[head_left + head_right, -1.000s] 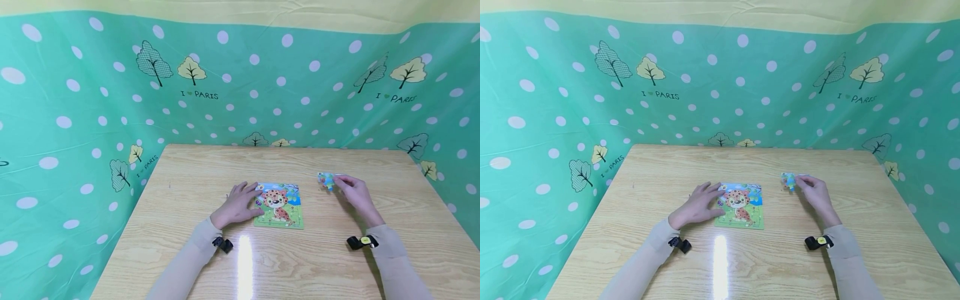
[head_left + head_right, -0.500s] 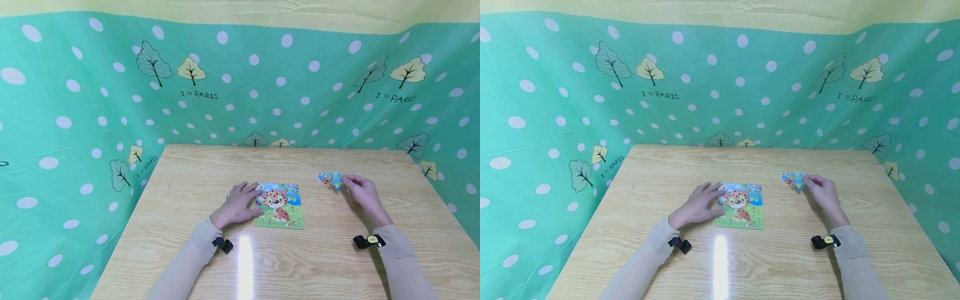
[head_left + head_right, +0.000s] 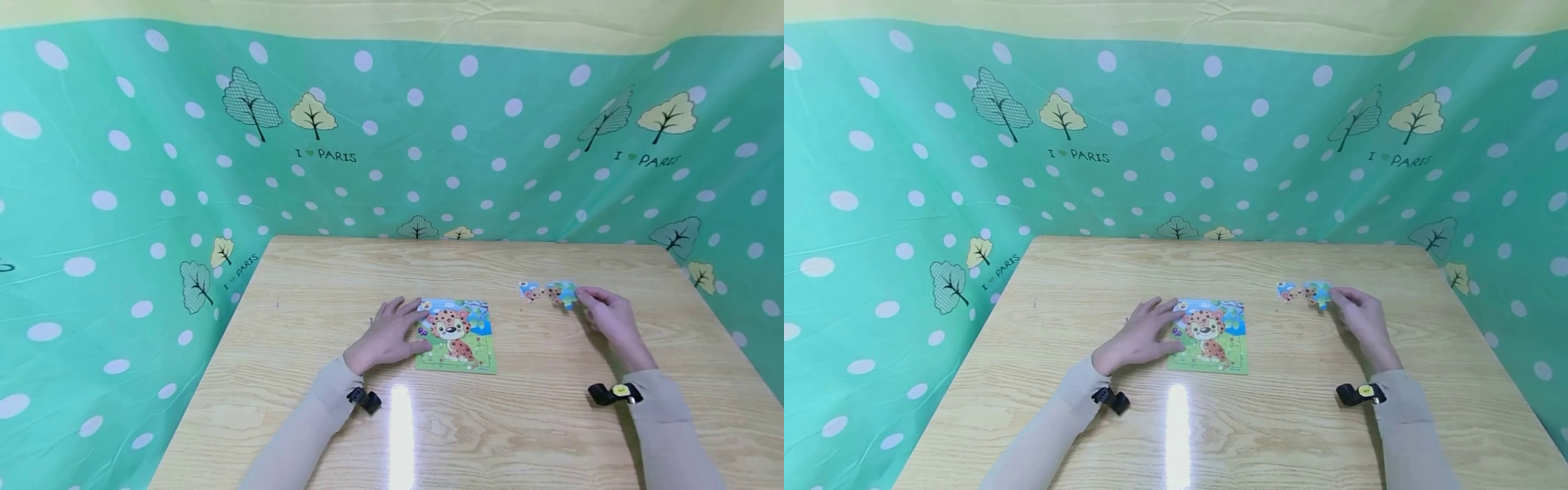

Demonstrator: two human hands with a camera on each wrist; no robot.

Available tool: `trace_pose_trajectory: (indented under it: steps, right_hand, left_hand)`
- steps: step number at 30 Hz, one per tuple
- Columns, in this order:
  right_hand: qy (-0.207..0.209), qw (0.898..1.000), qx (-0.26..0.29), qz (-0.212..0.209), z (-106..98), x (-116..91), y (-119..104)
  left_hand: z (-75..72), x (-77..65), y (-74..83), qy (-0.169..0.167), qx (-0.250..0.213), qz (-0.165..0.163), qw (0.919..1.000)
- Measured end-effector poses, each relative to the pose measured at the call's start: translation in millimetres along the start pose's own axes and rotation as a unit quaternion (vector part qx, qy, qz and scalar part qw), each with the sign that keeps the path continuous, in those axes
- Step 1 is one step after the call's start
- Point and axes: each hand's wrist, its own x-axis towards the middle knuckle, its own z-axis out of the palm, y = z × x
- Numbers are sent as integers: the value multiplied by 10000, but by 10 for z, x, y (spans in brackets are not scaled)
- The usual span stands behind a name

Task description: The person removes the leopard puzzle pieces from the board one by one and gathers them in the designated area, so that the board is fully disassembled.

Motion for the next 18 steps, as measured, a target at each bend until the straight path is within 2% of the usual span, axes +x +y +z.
trace_pose_trajectory:
  steps: [7,18]
  right_hand:
    - [174,9995,-152,195,-79,43,42]
    - [338,9984,-61,438,-246,122,109]
  left_hand:
    - [7,3,1,-16,41,-26,10000]
    - [5,1,1,-21,3,-37,10000]
